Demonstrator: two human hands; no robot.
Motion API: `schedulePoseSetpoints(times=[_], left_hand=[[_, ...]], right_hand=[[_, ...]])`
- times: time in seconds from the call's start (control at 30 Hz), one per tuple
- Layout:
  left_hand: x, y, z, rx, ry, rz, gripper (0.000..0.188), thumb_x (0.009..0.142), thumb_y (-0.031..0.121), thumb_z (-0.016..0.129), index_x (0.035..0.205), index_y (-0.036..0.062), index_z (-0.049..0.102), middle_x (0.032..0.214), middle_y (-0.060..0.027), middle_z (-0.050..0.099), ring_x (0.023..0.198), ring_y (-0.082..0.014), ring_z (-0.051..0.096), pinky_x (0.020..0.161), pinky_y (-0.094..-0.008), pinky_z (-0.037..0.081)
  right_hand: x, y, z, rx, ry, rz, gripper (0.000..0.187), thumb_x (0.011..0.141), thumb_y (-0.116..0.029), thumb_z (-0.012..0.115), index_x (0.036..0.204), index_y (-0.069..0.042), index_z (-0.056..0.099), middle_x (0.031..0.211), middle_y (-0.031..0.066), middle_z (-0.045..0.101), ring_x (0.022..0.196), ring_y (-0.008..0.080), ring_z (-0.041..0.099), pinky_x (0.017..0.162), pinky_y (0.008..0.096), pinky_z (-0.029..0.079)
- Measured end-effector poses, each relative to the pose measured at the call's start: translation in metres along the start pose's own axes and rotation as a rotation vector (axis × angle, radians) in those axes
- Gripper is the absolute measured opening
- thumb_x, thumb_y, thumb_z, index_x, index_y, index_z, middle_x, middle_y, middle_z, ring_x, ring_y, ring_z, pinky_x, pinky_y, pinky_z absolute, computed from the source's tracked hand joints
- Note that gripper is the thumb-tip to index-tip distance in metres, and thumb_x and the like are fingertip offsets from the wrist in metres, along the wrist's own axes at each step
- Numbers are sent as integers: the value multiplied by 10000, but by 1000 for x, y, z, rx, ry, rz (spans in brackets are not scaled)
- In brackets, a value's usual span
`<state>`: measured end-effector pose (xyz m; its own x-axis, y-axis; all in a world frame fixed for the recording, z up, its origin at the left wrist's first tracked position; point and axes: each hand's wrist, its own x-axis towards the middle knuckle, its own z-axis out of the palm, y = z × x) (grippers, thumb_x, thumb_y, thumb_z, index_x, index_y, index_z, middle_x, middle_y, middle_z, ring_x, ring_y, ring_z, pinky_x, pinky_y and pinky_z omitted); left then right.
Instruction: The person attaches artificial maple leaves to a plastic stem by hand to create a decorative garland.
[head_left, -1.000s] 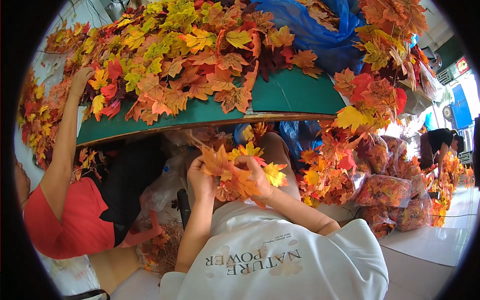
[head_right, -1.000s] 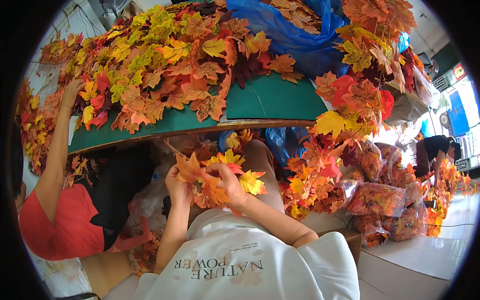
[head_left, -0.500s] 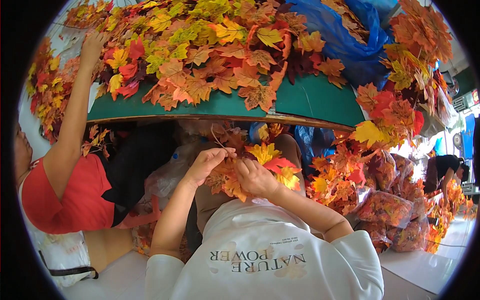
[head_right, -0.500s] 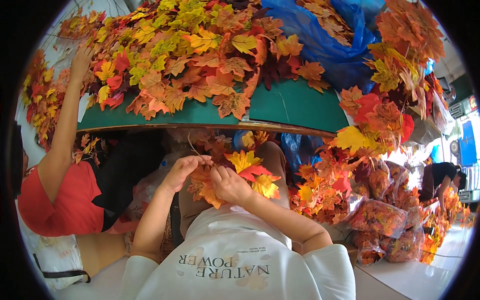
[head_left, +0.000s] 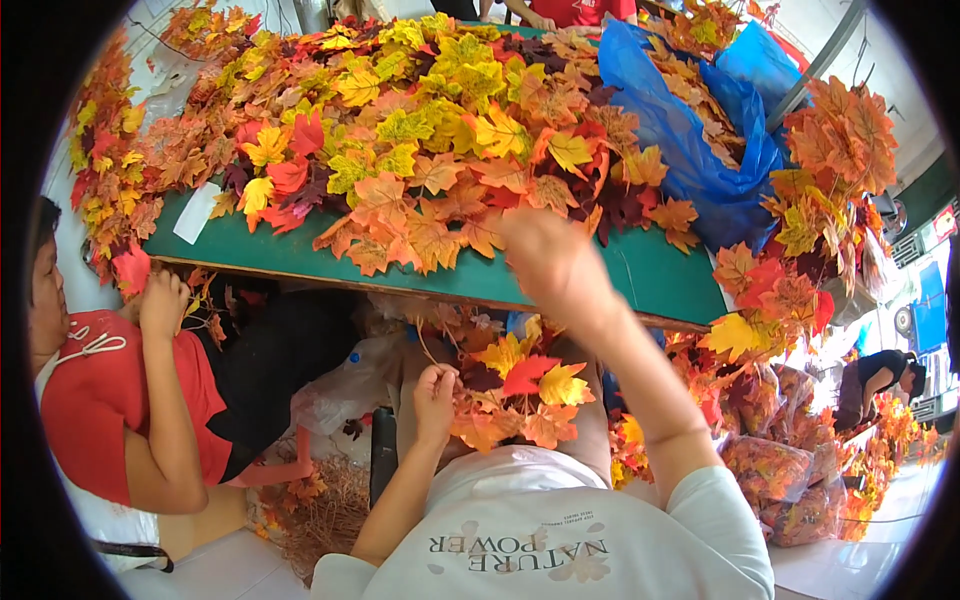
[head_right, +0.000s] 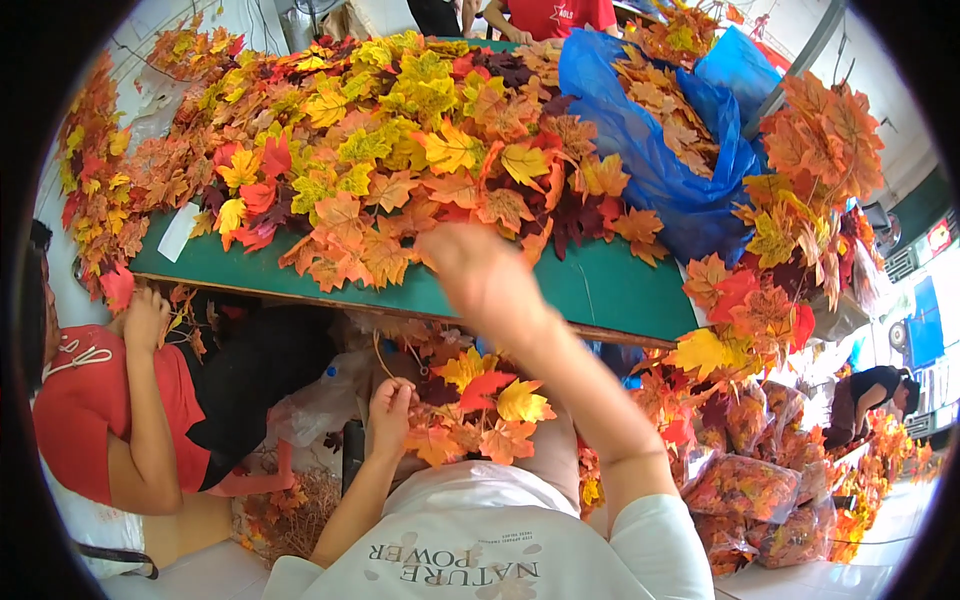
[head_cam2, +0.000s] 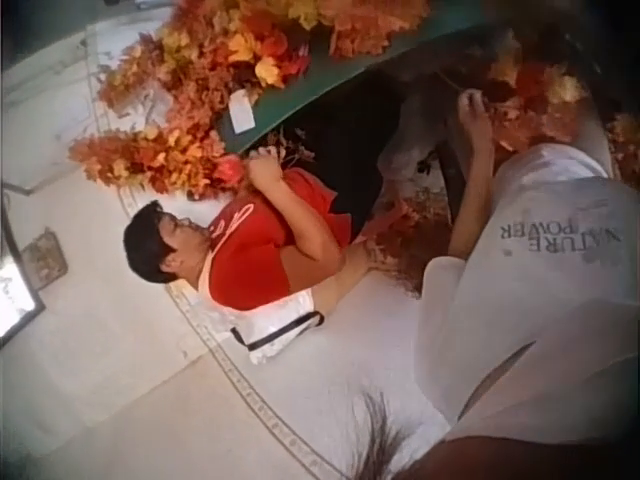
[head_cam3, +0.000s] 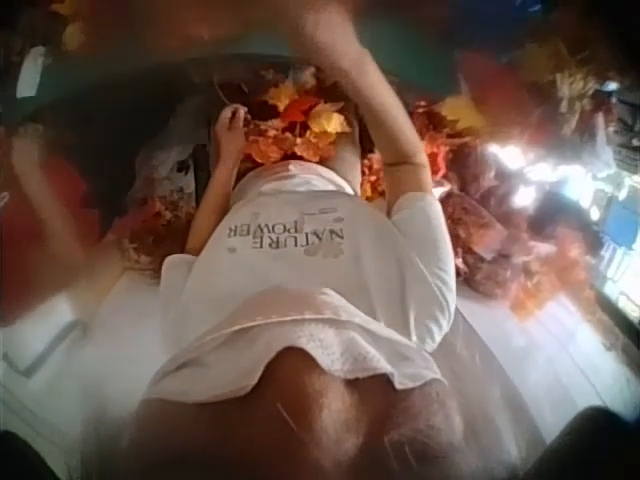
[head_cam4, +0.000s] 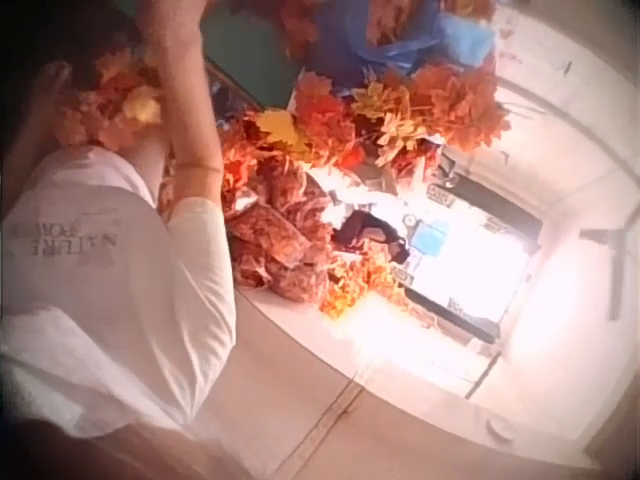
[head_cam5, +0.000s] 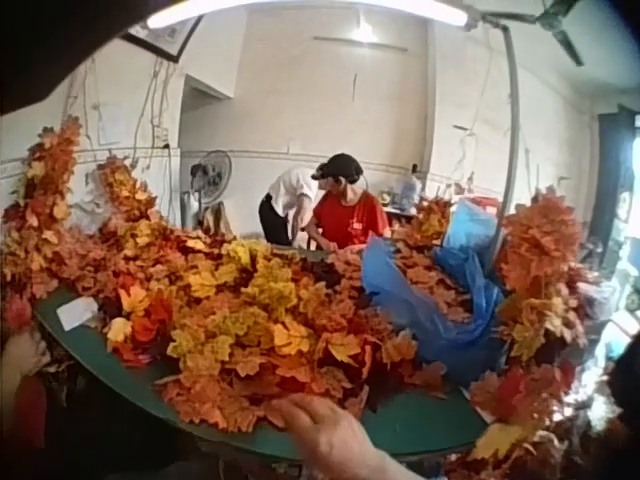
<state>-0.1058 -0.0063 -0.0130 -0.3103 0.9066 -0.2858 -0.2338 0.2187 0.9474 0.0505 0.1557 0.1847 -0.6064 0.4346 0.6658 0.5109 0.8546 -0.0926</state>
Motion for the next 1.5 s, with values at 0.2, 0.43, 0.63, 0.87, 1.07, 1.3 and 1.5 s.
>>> schedulePoseSetpoints(times=[0.2, 0.43, 0.63, 0.87, 1.07, 1.3, 1.5], left_hand=[[4, -7, -14, -151, -86, 29, 109, 960, 122, 458, 890, 63, 516, 702, 13, 500, 531, -41, 458, 459, -175, 377], [0, -21, -25, -161, -178, -129, 126, 958, 149, 482, 899, 52, 536, 714, 4, 516, 480, -26, 428, 447, -164, 360], [2, -24, -31, -211, -163, -157, 105, 948, 127, 496, 895, 53, 549, 706, 11, 529, 472, -28, 434, 452, -165, 383], [3, -20, -34, -199, -169, -160, 106, 945, 111, 490, 898, 51, 564, 721, 18, 536, 525, -20, 430, 468, -158, 361], [-9, 4, -19, -218, -223, -177, 103, 942, 145, 506, 928, 66, 572, 737, 22, 540, 516, -14, 407, 453, -161, 341], [-27, 18, -11, -244, -261, -89, 124, 946, 162, 510, 943, 49, 562, 769, 6, 534, 563, -25, 417, 465, -151, 333], [-41, 30, 3, -184, -299, -53, 118, 945, 156, 502, 956, 62, 573, 760, 34, 542, 521, -8, 380, 442, -152, 291]], right_hand=[[127, 106, 25, -14, 179, 182, 201, 743, -21, 553, 936, -8, 606, 960, 158, 597, 888, 335, 586, 751, 395, 500], [182, 141, 100, -525, -244, -217, 165, 780, -120, 555, 918, -80, 636, 834, 50, 633, 986, 240, 553, 791, 355, 439], [188, 141, 113, -804, -639, -128, 101, 797, -136, 543, 833, -105, 632, 795, 38, 641, 937, 218, 561, 786, 410, 419], [198, 123, 40, -199, -198, 483, 310, 775, -48, 472, 1017, -49, 666, 1035, 172, 643, 1035, 310, 575, 845, 356, 477], [148, 152, 4, 1061, 346, 958, 468, 778, 29, 422, 1232, 17, 538, 1129, 86, 604, 1016, 170, 566, 849, 272, 456], [35, 57, -27, 914, -17, 809, 352, 888, -227, 489, 1113, 20, 600, 916, 49, 603, 825, 132, 566, 732, 257, 458], [-18, -1, -35, 873, -434, 706, 277, 933, -164, 486, 1145, -61, 632, 892, 6, 653, 766, 53, 529, 688, 221, 429]])
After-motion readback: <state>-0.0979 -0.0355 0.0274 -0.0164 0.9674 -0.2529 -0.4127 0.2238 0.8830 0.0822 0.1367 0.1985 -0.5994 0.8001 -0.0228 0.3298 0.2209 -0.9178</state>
